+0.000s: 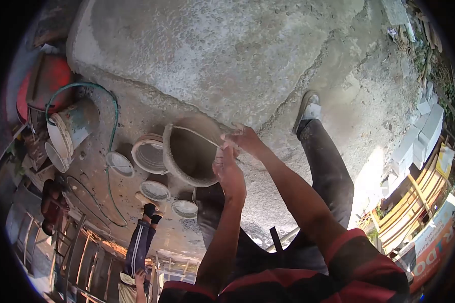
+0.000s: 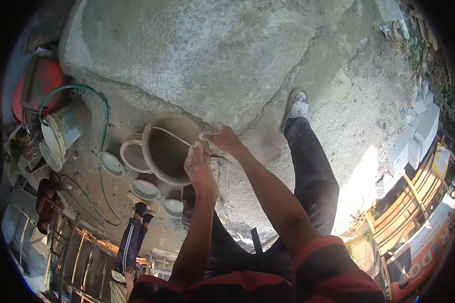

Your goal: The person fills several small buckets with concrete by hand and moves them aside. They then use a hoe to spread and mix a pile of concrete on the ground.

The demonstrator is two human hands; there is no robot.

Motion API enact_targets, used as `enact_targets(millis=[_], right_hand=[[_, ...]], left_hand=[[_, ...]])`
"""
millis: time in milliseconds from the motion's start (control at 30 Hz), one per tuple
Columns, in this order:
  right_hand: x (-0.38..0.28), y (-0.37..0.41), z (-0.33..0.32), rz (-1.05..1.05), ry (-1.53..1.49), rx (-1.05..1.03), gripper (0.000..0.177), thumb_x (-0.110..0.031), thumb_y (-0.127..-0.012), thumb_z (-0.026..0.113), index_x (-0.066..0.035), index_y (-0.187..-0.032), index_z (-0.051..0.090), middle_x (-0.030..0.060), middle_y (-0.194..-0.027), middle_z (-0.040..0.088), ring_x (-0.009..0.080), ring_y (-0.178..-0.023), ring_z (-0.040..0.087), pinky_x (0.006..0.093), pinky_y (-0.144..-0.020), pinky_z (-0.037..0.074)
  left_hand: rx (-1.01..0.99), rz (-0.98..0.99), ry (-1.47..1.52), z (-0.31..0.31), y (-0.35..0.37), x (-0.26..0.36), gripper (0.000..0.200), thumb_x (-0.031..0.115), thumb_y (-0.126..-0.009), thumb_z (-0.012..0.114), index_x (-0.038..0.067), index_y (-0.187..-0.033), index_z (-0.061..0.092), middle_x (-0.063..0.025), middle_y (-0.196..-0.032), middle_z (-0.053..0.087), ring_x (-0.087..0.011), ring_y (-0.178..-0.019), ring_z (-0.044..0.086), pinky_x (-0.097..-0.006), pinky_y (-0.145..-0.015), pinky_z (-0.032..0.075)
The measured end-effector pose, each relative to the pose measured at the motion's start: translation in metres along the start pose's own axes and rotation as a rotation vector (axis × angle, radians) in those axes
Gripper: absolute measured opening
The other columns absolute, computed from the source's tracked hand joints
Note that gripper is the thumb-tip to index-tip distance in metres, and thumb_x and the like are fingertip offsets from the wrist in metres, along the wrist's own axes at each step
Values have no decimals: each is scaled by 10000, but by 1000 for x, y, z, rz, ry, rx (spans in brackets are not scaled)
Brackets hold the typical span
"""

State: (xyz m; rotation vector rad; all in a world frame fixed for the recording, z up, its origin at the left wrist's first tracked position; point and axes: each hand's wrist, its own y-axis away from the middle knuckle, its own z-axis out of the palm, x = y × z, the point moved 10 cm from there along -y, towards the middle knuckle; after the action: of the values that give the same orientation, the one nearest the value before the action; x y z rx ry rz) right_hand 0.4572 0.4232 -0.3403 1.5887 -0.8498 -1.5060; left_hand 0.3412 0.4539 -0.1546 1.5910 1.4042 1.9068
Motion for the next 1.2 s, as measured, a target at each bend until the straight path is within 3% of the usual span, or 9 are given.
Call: enact_targets(millis=[100, 233, 300, 400, 533, 767, 1033, 1100, 1200], right_hand=[[-31, -1, -127, 245, -69, 70, 770, -314, -845, 839, 186, -1333, 515, 256, -1164, 686, 256, -1078, 681, 372, -864, 555], [-60, -19, -345, 88, -297, 258, 443, -191, -785, 779, 97, -1110, 689, 148, -943, 720, 241, -781, 703, 366, -654, 570], [-126, 1, -429, -77, 8, 442, 366, -169, -840, 668, 90, -1099, 684, 97, -885, 700, 195, -772, 692, 343, -665, 584], [-171, -48, -513, -374, 665, 712, 386, -209, -849, 600, 107, -1056, 678, 258, -928, 746, 410, -880, 741, 451, -790, 593], [-179, -130, -444, -161, 1092, 889, 446, -255, -822, 625, 68, -1123, 691, 335, -1052, 717, 494, -1026, 700, 528, -923, 563], [-93, -182, -302, -421, 974, 807, 428, -276, -802, 645, 95, -1011, 686, 318, -896, 718, 509, -890, 704, 502, -812, 577], [-58, -200, -188, -516, 398, 444, 453, -226, -807, 666, 135, -1078, 641, 334, -976, 692, 418, -938, 724, 469, -745, 587], [-54, -182, -177, -177, 149, 351, 411, -179, -820, 656, 129, -1091, 637, 273, -985, 682, 391, -913, 720, 490, -760, 593], [-35, -191, -129, 11, -165, 107, 348, -106, -850, 648, 114, -1118, 629, 182, -1028, 639, 339, -882, 696, 523, -760, 616]], left_hand=[[-255, -49, -118, 145, 38, -16, 296, 291, -1042, 600, 100, -818, 567, 30, -811, 530, -86, -837, 487, -268, -865, 383], [-488, -71, -77, 274, 39, -39, 305, 302, -1043, 594, 102, -814, 570, 22, -819, 537, -111, -887, 516, -291, -887, 392], [-579, -58, 4, 325, -2, -49, 316, 309, -1057, 570, 82, -837, 569, -19, -858, 549, -166, -945, 568, -341, -978, 433], [-689, -155, 339, 399, -99, -95, 323, 298, -1078, 521, 35, -894, 560, -83, -903, 565, -253, -998, 612, -414, -1076, 464], [-599, -310, 506, 419, -214, -163, 296, 249, -1085, 486, 24, -899, 531, -85, -848, 551, -267, -897, 600, -410, -966, 509], [-558, -193, 222, 249, -264, -160, 251, 210, -1060, 498, 51, -868, 526, -59, -787, 511, -246, -800, 554, -401, -893, 507], [-313, -110, -304, 131, -231, -75, 359, 304, -1017, 454, -26, -969, 587, -112, -909, 607, -246, -829, 562, -436, -794, 463], [-317, -40, -370, 126, -223, -54, 495, 295, -1016, 435, -152, -1163, 587, -346, -1170, 656, -445, -1049, 680, -502, -907, 507], [-301, 33, -388, 84, -189, 11, 460, 266, -997, 467, -157, -1103, 615, -372, -1036, 679, -487, -988, 700, -493, -859, 532]])
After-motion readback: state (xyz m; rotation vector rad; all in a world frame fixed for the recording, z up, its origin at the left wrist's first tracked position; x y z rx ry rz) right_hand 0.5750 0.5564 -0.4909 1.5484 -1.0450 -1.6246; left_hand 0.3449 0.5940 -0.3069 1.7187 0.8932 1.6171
